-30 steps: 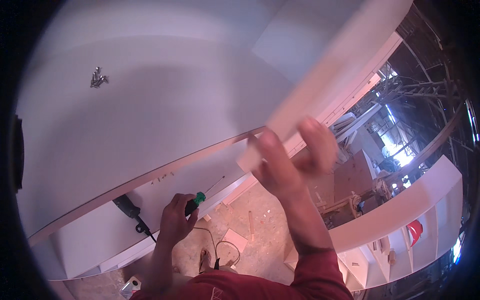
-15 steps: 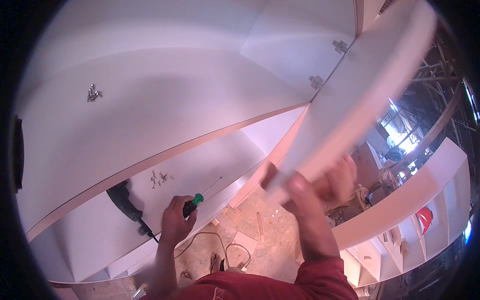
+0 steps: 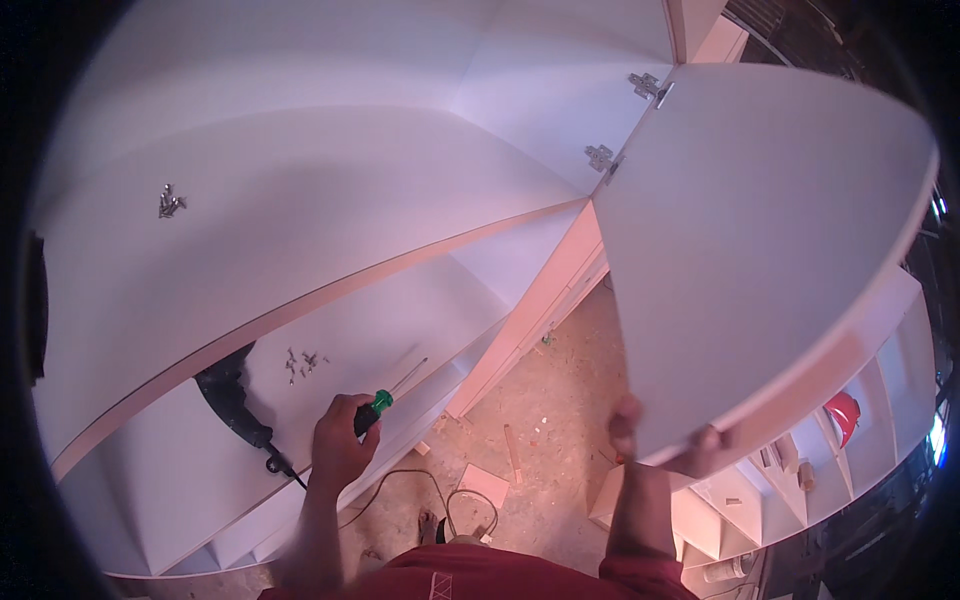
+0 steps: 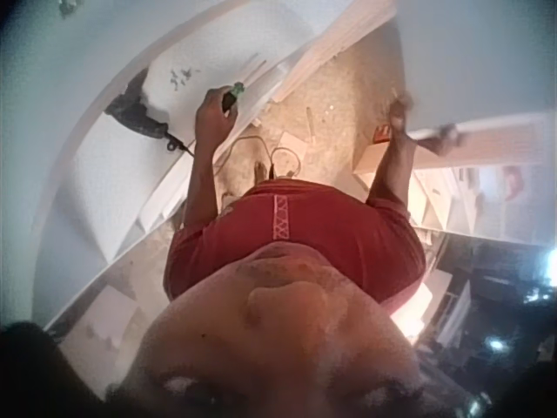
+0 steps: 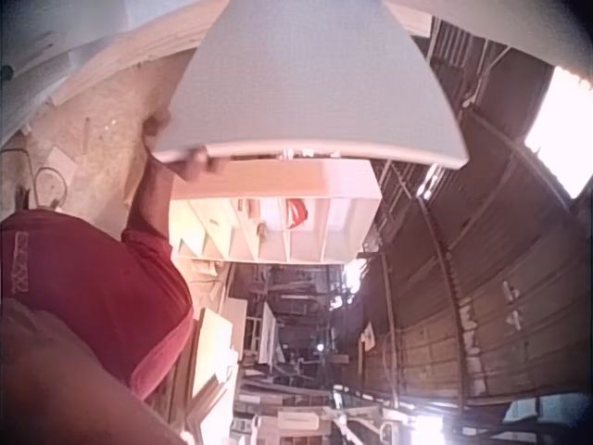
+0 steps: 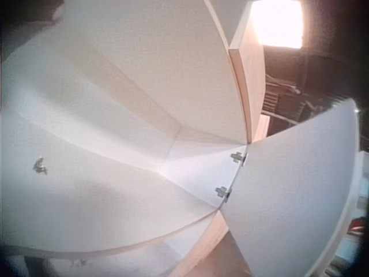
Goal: The person attaches a door to a cabinet using a drill to secure hinges and then uses a screwdriver to adjust the hinge tension.
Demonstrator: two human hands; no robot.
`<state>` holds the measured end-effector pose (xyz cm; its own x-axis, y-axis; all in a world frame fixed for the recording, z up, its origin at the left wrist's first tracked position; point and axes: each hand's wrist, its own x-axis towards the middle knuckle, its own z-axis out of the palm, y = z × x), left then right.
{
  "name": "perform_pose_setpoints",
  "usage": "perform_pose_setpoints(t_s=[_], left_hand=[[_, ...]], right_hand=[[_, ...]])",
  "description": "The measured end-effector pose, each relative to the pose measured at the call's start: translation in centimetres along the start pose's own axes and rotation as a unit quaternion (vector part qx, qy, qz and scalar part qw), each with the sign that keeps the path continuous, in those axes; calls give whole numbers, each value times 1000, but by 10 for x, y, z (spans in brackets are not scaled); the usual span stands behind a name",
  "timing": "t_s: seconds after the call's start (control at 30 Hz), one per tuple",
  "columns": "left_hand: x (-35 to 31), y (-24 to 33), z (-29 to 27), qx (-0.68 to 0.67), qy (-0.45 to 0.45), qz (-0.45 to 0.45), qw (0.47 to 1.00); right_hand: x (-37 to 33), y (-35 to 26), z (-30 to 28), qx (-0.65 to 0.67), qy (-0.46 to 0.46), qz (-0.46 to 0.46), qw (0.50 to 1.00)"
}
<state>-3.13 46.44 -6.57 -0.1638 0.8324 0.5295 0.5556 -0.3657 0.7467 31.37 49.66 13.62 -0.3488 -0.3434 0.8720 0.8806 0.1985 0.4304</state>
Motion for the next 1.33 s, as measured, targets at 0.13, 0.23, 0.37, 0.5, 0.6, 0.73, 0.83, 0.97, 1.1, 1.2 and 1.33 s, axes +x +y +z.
perform_pose_setpoints(t_s=[0.13,0.23,0.37,0.5,0.6,0.73,0.83,0.97,1.1,1.2,1.33], left_hand=[[-1,-1,1,5,10,1,1000],[-1,-3,2,3,16,0,1000],[-2,1,4,-5,20,-1,1000],[-3,0,4,1,14,-3,1000],[-5,-3,2,-2,17,-2,1000],[-7,1,1,-7,9,-17,1000],[-6,1,-2,-4,2,-29,1000],[-5,-6,-2,23,9,-23,999],[-7,-14,7,13,-17,-51,998],[-9,-15,8,62,-63,-126,988],[-48,-25,9,162,-89,4,983]], right_hand=[[25,-34,45,155,1,-45,987],[72,-76,82,205,-14,-112,972],[89,-95,115,192,2,-137,972],[103,-109,116,238,-82,-128,959],[116,-117,117,211,-118,-152,958],[135,-114,114,227,-154,-179,945],[155,-112,112,219,-137,-212,943],[178,-116,111,168,-160,-276,933],[189,-104,103,90,-186,-357,911],[194,-102,98,99,-190,-353,911],[175,-79,91,36,-218,-391,893]])
